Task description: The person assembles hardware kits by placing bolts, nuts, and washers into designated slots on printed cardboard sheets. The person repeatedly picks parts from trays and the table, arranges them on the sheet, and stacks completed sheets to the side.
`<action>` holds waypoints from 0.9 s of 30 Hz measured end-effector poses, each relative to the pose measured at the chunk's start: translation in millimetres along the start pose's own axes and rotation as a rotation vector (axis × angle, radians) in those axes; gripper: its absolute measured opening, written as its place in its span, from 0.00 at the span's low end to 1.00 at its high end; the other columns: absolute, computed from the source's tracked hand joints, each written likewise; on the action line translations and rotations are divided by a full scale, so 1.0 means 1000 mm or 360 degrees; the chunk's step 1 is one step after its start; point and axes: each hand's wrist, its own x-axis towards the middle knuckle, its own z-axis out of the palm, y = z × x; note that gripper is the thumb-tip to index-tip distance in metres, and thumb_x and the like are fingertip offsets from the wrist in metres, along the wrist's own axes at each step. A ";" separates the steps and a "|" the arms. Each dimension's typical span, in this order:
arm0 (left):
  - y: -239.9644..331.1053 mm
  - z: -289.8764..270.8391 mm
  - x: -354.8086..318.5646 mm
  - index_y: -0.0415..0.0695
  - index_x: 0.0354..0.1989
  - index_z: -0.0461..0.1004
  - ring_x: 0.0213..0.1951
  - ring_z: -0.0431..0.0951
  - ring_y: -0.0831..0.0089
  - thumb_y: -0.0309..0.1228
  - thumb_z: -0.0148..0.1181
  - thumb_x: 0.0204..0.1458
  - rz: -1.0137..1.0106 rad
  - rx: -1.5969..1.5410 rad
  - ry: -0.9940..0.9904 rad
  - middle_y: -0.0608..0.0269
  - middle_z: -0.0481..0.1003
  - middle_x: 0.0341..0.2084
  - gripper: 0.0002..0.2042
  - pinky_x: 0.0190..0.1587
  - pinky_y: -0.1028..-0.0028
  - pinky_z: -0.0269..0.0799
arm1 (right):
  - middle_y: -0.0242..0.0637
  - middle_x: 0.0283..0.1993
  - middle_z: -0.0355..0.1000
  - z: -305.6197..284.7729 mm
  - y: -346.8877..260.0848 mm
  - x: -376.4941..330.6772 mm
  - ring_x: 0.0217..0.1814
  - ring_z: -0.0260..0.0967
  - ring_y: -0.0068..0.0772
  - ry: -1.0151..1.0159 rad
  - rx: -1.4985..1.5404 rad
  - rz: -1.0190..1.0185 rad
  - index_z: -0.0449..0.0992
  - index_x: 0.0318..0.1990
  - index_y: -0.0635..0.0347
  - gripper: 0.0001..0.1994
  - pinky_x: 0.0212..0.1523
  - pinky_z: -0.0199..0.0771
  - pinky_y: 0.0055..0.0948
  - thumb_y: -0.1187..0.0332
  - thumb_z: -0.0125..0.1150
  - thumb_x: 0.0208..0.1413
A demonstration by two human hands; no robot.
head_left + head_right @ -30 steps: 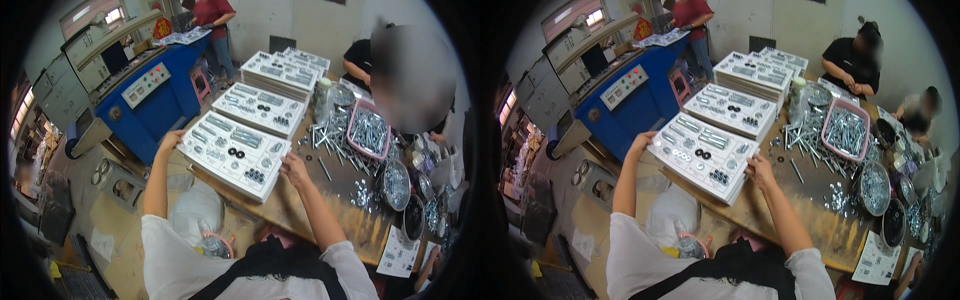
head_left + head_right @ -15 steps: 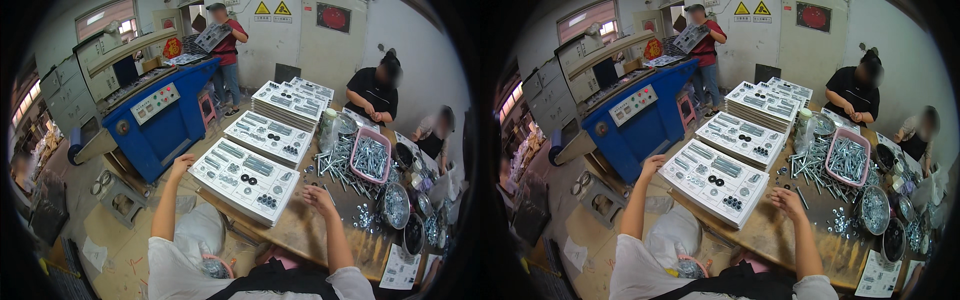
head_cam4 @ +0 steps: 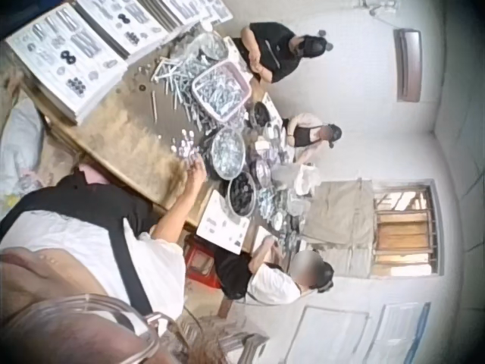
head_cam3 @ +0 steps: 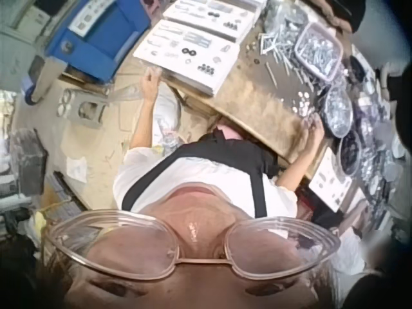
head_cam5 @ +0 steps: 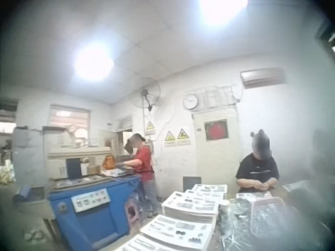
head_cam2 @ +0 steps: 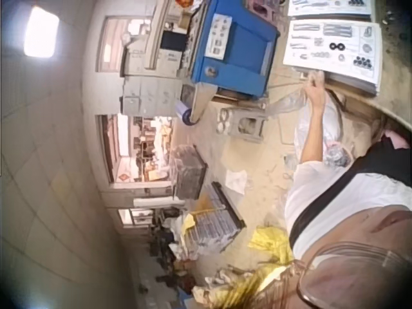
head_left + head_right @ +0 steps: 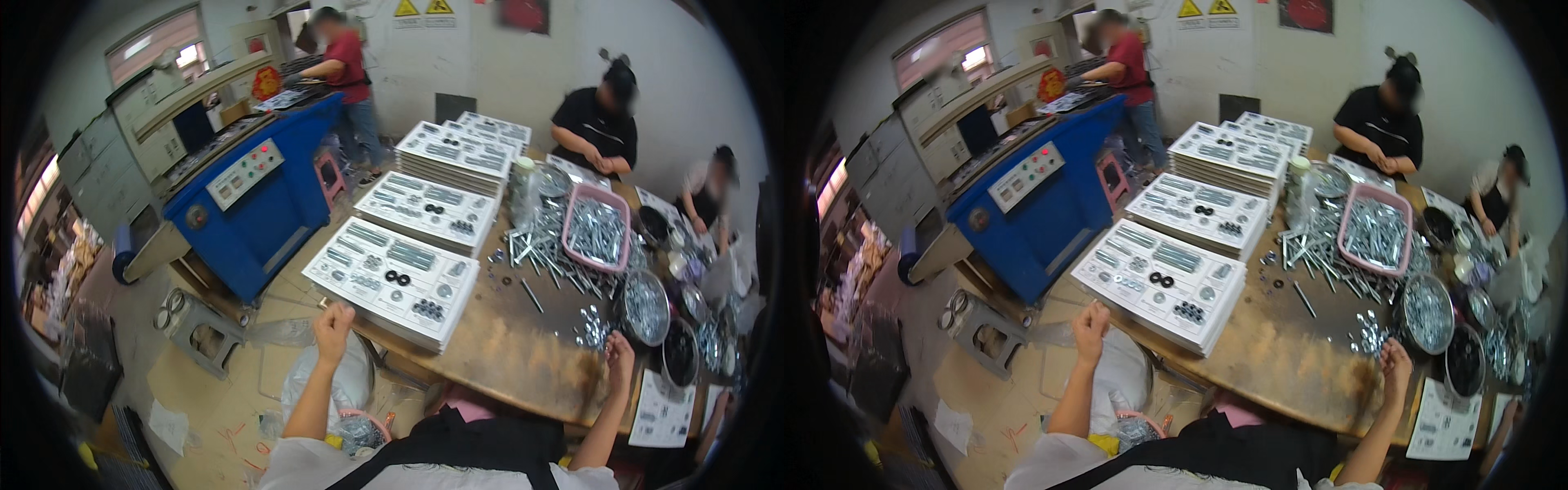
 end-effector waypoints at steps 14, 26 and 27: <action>0.021 0.128 -0.085 0.47 0.19 0.57 0.16 0.52 0.83 0.36 0.44 0.67 -0.0196 -0.0381 -0.0395 0.71 0.54 0.14 0.20 0.18 0.80 0.47 | 0.41 0.50 0.74 -0.265 -0.025 -0.171 0.41 0.75 0.35 0.1958 -0.0243 -0.0853 0.73 0.53 0.61 0.15 0.37 0.76 0.28 0.65 0.49 0.64; 0.046 0.186 -0.124 0.45 0.17 0.63 0.14 0.57 0.86 0.33 0.56 0.61 -0.0260 0.0085 -0.0517 0.75 0.61 0.12 0.18 0.16 0.79 0.49 | 0.49 0.67 0.61 -0.345 0.047 -0.183 0.64 0.64 0.49 0.1357 0.0438 -0.0067 0.59 0.66 0.65 0.32 0.59 0.69 0.38 0.49 0.50 0.64; 0.055 0.197 -0.126 0.45 0.18 0.66 0.16 0.57 0.87 0.32 0.57 0.60 -0.0268 0.0093 -0.0527 0.76 0.61 0.13 0.17 0.18 0.79 0.48 | 0.46 0.67 0.61 -0.343 0.054 -0.182 0.64 0.64 0.47 0.1190 0.0420 -0.0099 0.60 0.66 0.64 0.31 0.59 0.69 0.37 0.50 0.51 0.64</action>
